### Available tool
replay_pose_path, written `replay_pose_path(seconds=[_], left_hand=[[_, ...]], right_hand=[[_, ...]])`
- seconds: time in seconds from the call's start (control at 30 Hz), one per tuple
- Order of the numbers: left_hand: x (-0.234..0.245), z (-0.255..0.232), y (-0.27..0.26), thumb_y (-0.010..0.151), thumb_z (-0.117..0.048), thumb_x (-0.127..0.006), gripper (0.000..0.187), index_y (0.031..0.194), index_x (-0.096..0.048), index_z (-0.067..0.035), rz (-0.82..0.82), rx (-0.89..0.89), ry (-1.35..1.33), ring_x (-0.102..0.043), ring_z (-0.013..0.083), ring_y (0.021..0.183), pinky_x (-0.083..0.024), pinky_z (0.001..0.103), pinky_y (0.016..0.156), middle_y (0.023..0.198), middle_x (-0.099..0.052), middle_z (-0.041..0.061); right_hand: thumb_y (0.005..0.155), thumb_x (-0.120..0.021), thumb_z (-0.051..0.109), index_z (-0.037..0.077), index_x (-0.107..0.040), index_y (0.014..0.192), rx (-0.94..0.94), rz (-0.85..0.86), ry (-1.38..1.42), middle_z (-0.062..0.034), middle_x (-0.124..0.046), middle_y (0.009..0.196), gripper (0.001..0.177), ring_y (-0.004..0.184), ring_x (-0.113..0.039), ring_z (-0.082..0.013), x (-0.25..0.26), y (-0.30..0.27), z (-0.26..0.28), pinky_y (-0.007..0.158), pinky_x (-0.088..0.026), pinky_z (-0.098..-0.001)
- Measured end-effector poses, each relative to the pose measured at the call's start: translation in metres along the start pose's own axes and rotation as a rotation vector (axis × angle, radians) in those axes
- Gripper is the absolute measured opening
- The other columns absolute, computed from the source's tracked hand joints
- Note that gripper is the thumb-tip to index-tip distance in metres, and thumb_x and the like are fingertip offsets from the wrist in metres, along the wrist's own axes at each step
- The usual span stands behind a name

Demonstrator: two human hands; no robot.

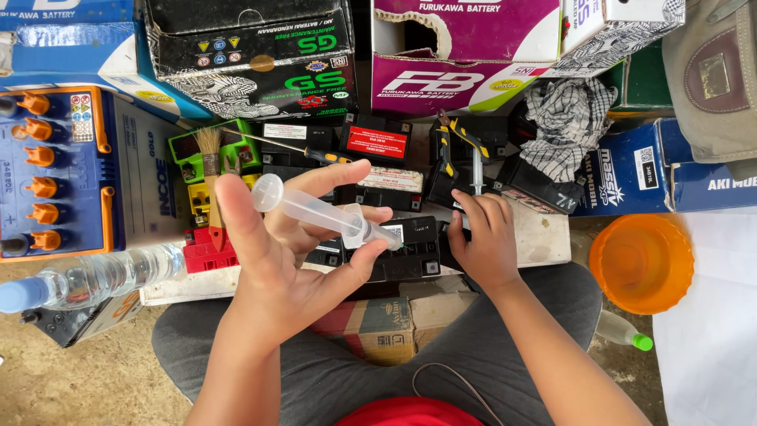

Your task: Refilling battery cells with liquid using a syringe from an orange bowl.

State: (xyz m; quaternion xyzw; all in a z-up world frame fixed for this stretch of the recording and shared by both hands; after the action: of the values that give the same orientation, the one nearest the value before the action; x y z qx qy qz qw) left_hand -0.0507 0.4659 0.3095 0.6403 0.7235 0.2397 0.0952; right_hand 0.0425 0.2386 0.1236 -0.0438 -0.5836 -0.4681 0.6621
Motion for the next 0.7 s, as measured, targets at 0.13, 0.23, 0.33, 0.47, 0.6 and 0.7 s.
replay_pose_path(seconds=[0.13, 0.23, 0.33, 0.47, 0.6, 0.7], left_hand=[[-0.0006, -0.0013, 0.0002, 0.099, 0.017, -0.071, 0.125, 0.165, 0.008, -0.054, 0.025, -0.029, 0.014, -0.082, 0.0382, 0.106, -0.07, 0.045, 0.097, 0.149, -0.05, 0.039], [-0.0008, -0.0027, 0.0005, 0.1, 0.017, -0.071, 0.122, 0.167, 0.005, -0.052, 0.034, -0.046, 0.019, -0.081, 0.0362, 0.108, -0.07, 0.042, 0.098, 0.152, -0.047, 0.04], [-0.0005, -0.0048, 0.0015, 0.098, 0.017, -0.072, 0.122, 0.168, 0.0, -0.052, 0.03, -0.073, -0.009, -0.081, 0.0366, 0.104, -0.069, 0.046, 0.101, 0.151, -0.046, 0.041], [0.0009, -0.0073, 0.0036, 0.098, 0.019, -0.071, 0.123, 0.168, -0.001, -0.052, 0.018, -0.085, -0.016, -0.079, 0.0369, 0.102, -0.068, 0.049, 0.105, 0.151, -0.045, 0.043], [-0.0001, -0.0061, 0.0033, 0.101, 0.016, -0.071, 0.119, 0.169, 0.0, -0.051, 0.04, -0.077, 0.016, -0.08, 0.0352, 0.107, -0.069, 0.043, 0.101, 0.151, -0.047, 0.039], [-0.0006, -0.005, 0.0025, 0.101, 0.016, -0.071, 0.118, 0.169, -0.001, -0.051, 0.035, -0.064, 0.004, -0.079, 0.0357, 0.109, -0.069, 0.042, 0.099, 0.152, -0.047, 0.039]], right_hand=[[0.105, -0.057, 0.01, 0.002, -0.065, 0.132, -0.009, 0.011, 0.006, -0.0112, -0.059, 0.11, 0.029, 0.106, -0.058, -0.0322, -0.0011, -0.0009, -0.0012, 0.101, -0.05, -0.0463], [0.105, -0.057, 0.01, 0.002, -0.065, 0.132, -0.005, 0.002, 0.004, -0.0114, -0.059, 0.109, 0.029, 0.105, -0.058, -0.0324, -0.0005, -0.0004, -0.0004, 0.099, -0.051, -0.0457], [0.105, -0.057, 0.01, 0.002, -0.065, 0.132, -0.006, 0.002, 0.008, -0.0112, -0.059, 0.11, 0.029, 0.105, -0.058, -0.0321, -0.0002, -0.0004, -0.0002, 0.099, -0.051, -0.0457], [0.105, -0.057, 0.009, 0.001, -0.065, 0.132, -0.005, 0.006, 0.009, -0.0116, -0.059, 0.11, 0.029, 0.105, -0.058, -0.0326, -0.0001, 0.0006, 0.0001, 0.098, -0.051, -0.0456], [0.105, -0.057, 0.009, 0.002, -0.066, 0.132, -0.013, 0.015, 0.012, -0.0116, -0.059, 0.109, 0.029, 0.105, -0.058, -0.0327, -0.0001, 0.0006, 0.0, 0.097, -0.051, -0.0451], [0.105, -0.057, 0.009, 0.002, -0.065, 0.132, -0.016, 0.018, 0.018, -0.0116, -0.059, 0.11, 0.029, 0.105, -0.058, -0.0328, 0.0005, 0.0015, 0.0004, 0.098, -0.051, -0.0455]])
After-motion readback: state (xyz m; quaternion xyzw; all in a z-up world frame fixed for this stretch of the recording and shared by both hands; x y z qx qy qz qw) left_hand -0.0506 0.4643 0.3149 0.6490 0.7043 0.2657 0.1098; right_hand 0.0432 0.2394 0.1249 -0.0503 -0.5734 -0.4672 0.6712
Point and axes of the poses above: each hand's wrist, its own y-axis towards the middle knuckle, its own x-axis out of the back of the hand, z = x × y, the point moved 6 cm from there along y, towards the middle knuckle
